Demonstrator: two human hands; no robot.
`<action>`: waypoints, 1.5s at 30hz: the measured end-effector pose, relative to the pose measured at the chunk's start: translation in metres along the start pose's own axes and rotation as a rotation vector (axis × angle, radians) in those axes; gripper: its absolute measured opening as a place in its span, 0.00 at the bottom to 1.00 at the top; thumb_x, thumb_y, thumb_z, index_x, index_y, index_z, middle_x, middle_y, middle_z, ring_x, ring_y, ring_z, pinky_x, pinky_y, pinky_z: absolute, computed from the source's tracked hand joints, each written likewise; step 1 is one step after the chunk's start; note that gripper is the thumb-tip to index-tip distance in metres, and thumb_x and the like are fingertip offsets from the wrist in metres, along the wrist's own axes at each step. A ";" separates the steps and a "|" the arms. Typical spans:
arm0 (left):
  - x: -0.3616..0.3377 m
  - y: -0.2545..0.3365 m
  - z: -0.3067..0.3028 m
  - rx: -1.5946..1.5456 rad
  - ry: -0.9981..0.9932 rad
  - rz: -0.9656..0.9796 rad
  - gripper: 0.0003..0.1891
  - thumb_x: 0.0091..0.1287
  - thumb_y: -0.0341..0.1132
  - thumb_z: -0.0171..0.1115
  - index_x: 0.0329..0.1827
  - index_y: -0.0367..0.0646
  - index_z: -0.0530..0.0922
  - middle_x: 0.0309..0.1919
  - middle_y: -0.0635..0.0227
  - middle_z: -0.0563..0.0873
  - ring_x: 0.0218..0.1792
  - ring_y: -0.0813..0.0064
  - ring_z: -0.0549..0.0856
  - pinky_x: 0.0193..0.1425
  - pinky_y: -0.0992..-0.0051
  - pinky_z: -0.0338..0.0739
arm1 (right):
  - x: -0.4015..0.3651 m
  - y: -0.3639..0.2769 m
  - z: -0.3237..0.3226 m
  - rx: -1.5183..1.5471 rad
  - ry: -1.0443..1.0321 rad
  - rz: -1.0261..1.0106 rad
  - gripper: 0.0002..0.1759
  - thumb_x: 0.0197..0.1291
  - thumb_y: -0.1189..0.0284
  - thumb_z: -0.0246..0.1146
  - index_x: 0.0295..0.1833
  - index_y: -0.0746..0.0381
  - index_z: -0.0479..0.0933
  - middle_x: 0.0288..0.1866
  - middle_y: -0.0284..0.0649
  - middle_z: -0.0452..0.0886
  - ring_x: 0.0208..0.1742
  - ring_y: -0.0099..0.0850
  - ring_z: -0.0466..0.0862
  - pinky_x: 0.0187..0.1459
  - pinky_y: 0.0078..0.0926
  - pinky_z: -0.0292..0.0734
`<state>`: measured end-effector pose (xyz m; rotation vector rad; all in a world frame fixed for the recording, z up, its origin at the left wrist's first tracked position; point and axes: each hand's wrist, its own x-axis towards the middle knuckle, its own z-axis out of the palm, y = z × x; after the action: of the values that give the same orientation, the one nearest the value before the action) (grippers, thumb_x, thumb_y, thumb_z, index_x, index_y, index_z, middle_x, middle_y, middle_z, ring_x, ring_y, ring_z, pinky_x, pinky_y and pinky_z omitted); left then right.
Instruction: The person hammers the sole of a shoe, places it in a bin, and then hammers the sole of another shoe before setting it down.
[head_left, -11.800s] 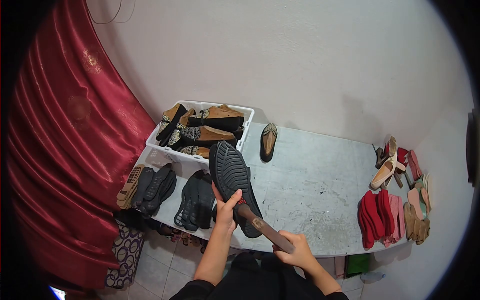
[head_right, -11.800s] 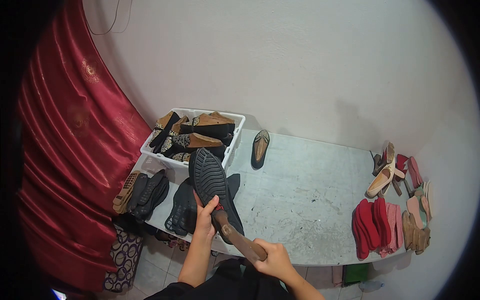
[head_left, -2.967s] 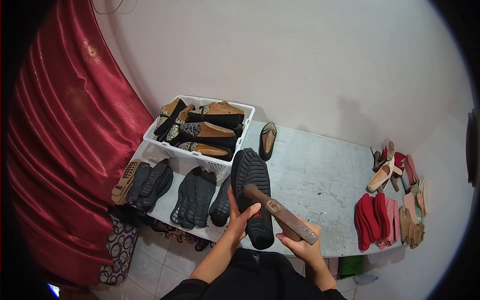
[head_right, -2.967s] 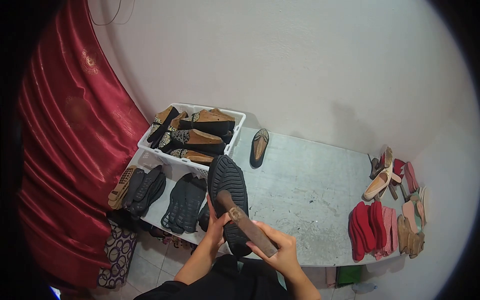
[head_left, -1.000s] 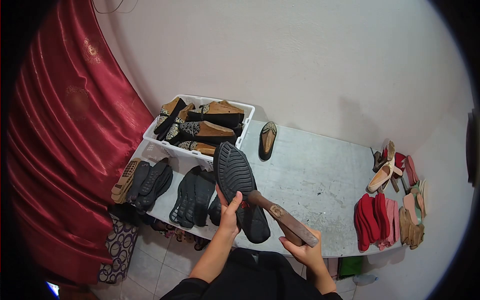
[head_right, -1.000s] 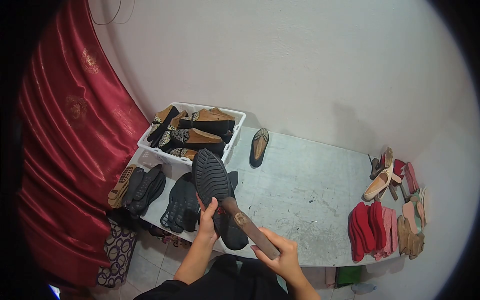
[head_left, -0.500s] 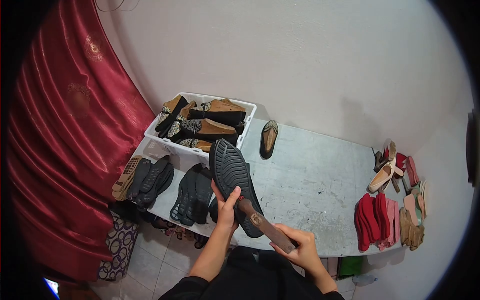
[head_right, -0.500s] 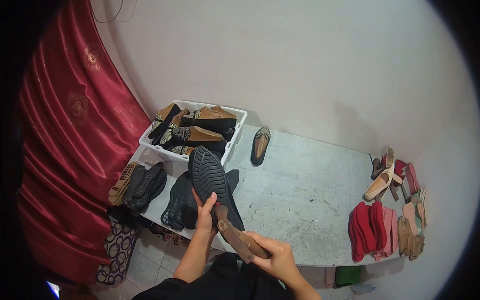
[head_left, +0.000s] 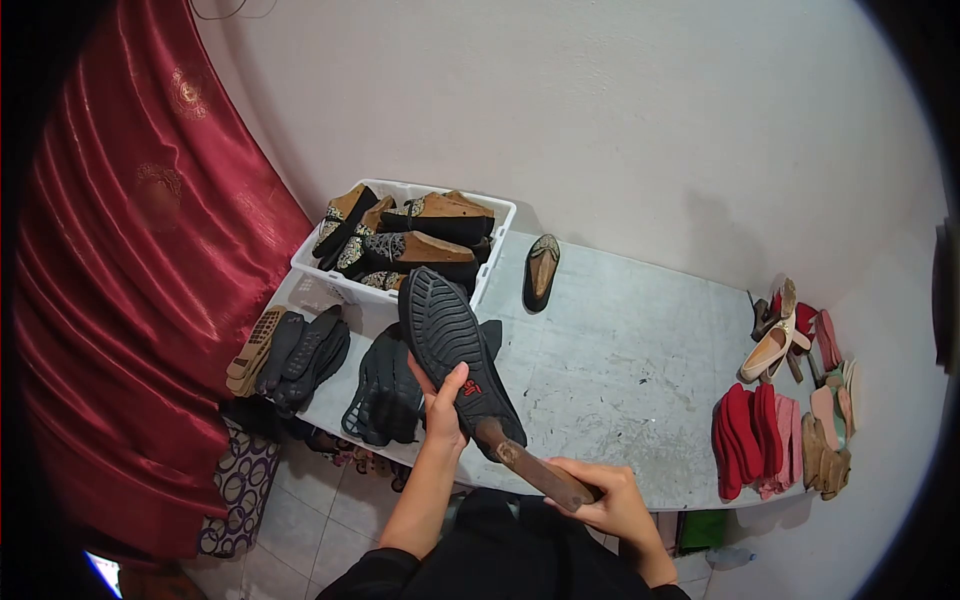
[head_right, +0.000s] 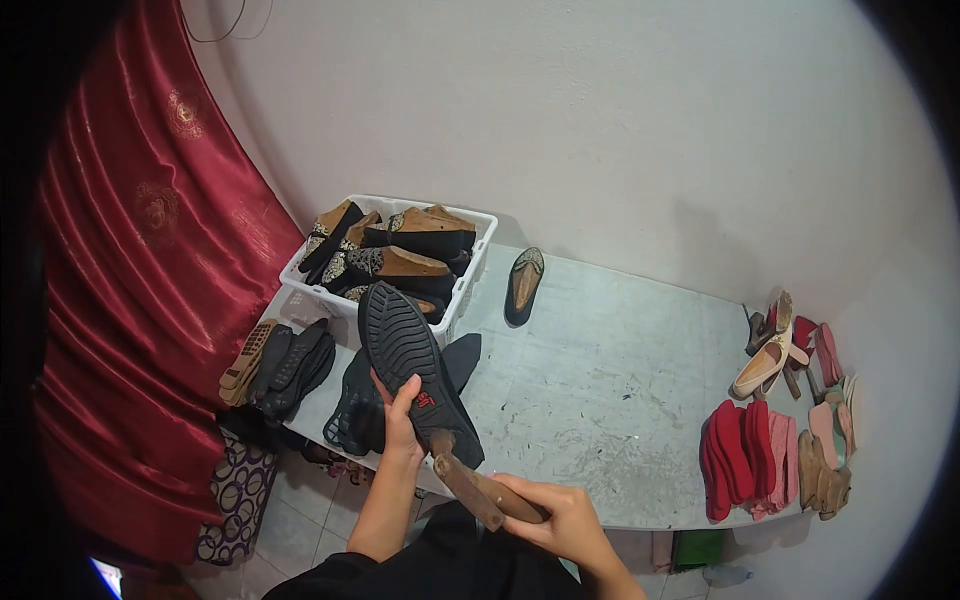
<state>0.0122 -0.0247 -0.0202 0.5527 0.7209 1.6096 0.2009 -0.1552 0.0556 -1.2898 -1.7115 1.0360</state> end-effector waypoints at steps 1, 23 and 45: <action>0.000 0.001 -0.004 -0.044 0.002 -0.036 0.38 0.58 0.29 0.59 0.69 0.56 0.49 0.55 0.60 0.70 0.51 0.66 0.75 0.50 0.68 0.76 | -0.002 0.000 -0.001 0.004 -0.001 0.005 0.22 0.43 0.77 0.70 0.49 0.64 0.78 0.39 0.43 0.84 0.40 0.28 0.84 0.42 0.20 0.76; 0.008 0.004 -0.003 -0.126 0.019 -0.045 0.31 0.59 0.32 0.57 0.65 0.55 0.54 0.47 0.61 0.74 0.43 0.65 0.80 0.42 0.66 0.80 | -0.016 0.000 -0.014 -0.083 0.036 0.019 0.27 0.39 0.74 0.70 0.52 0.53 0.79 0.34 0.42 0.83 0.32 0.32 0.84 0.34 0.22 0.76; -0.031 -0.009 0.023 -0.073 -0.037 -0.206 0.42 0.60 0.29 0.59 0.71 0.58 0.42 0.58 0.59 0.66 0.55 0.66 0.72 0.54 0.66 0.74 | 0.008 -0.012 -0.007 -0.068 0.281 -0.066 0.22 0.38 0.80 0.70 0.45 0.68 0.78 0.33 0.44 0.83 0.33 0.24 0.83 0.37 0.18 0.75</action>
<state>0.0397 -0.0513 -0.0095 0.4389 0.6663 1.4251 0.2012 -0.1477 0.0702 -1.3431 -1.5735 0.7251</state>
